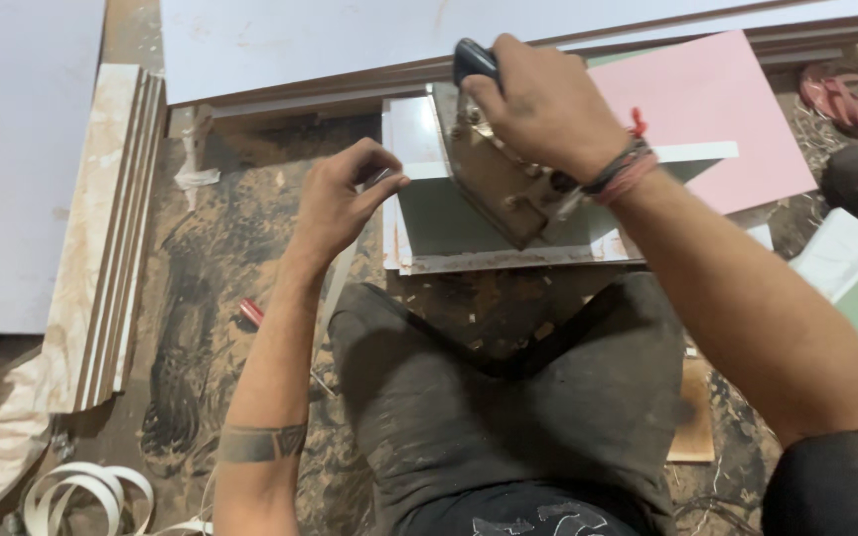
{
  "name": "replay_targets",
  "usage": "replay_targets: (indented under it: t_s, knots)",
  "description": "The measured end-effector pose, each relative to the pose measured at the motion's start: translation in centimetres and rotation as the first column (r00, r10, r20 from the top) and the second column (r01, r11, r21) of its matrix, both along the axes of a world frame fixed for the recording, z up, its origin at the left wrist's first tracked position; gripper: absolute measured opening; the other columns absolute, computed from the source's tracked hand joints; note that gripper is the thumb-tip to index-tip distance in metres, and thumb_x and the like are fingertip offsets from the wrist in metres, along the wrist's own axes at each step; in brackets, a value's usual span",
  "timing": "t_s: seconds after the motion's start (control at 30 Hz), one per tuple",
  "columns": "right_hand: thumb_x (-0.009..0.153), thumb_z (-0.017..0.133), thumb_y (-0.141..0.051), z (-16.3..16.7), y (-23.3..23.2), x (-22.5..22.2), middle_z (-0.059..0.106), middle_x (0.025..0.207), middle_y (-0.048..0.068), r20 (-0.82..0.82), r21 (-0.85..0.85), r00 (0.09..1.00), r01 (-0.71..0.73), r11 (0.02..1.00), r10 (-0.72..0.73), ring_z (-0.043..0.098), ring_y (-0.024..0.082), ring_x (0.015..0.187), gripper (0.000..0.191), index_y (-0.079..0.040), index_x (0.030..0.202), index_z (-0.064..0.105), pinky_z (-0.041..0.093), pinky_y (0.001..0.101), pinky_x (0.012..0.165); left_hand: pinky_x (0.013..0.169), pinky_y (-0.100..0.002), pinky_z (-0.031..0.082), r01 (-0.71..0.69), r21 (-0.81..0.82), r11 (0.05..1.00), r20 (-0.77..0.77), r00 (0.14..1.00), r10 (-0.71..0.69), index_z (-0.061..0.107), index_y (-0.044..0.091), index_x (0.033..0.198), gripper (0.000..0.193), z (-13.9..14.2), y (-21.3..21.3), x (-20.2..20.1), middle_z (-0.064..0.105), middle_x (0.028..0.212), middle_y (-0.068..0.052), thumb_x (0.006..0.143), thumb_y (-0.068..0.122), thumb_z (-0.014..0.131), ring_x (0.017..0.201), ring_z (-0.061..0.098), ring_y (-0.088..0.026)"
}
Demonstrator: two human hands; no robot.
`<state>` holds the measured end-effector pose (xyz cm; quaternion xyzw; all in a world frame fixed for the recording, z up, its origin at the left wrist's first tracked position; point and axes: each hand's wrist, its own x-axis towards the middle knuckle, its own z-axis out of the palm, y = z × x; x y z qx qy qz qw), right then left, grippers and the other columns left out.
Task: The person sits on the floor and uses a heated edge-banding iron to melt adhesive edge tape onto the edges of plywood panels. They press the tape along the edge with the iron, run a hand along the bonded edge, reposition the panel, and repeat the process on additional panels.
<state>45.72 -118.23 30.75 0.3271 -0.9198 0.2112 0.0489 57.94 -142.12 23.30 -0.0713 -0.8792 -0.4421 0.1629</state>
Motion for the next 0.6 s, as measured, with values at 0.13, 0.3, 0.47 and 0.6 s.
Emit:
replay_targets:
  t_s: [0.13,0.3,0.47,0.6]
  knots:
    - [0.109,0.059,-0.036,0.1,-2.9,1.0,0.067,0.072,0.024,-0.156,-0.011,0.986,-0.066,0.998,0.063,0.067,0.045,0.07,0.039,0.002,0.102,0.059,0.053,0.054,0.065,0.08,-0.03,0.06,0.074,0.132,0.989,-0.007,0.997,-0.074,0.07,0.004,0.106,0.023,-0.4,-0.9,-0.1,0.078,0.095,-0.008,0.093,0.019,0.081,0.089,0.076,-0.017]
    - [0.109,0.057,-0.035,-0.4,-0.7,-0.1,0.067,0.072,0.02,-0.113,0.02,0.993,-0.042,0.999,0.044,0.067,0.042,0.065,0.038,0.003,0.106,0.057,0.052,0.0517,0.059,0.081,-0.033,0.059,0.058,-0.047,0.997,-0.042,0.997,-0.06,0.071,0.005,0.114,0.026,0.5,-1.1,0.0,0.078,0.101,-0.009,0.095,0.021,0.078,0.094,0.077,-0.021]
    - [0.111,0.052,-0.038,0.8,7.3,-1.6,0.067,0.077,0.021,0.015,0.147,0.991,0.132,0.98,-0.136,0.068,0.039,0.067,0.038,0.0,0.111,0.056,0.054,0.0514,0.06,0.082,-0.038,0.058,0.036,-0.214,0.976,-0.018,0.999,-0.04,0.074,0.01,0.115,0.025,2.1,-0.6,0.0,0.077,0.108,-0.008,0.095,0.025,0.075,0.099,0.075,-0.024]
    - [0.115,0.056,-0.041,1.3,14.5,-2.5,0.067,0.083,0.026,-0.117,0.168,0.973,0.214,0.962,-0.196,0.068,0.047,0.077,0.041,0.001,0.111,0.059,0.054,0.0564,0.071,0.078,-0.041,0.056,0.013,-0.397,0.918,0.009,1.0,-0.011,0.075,0.012,0.111,0.022,4.1,0.1,-0.2,0.076,0.101,-0.007,0.095,0.027,0.074,0.093,0.073,-0.026]
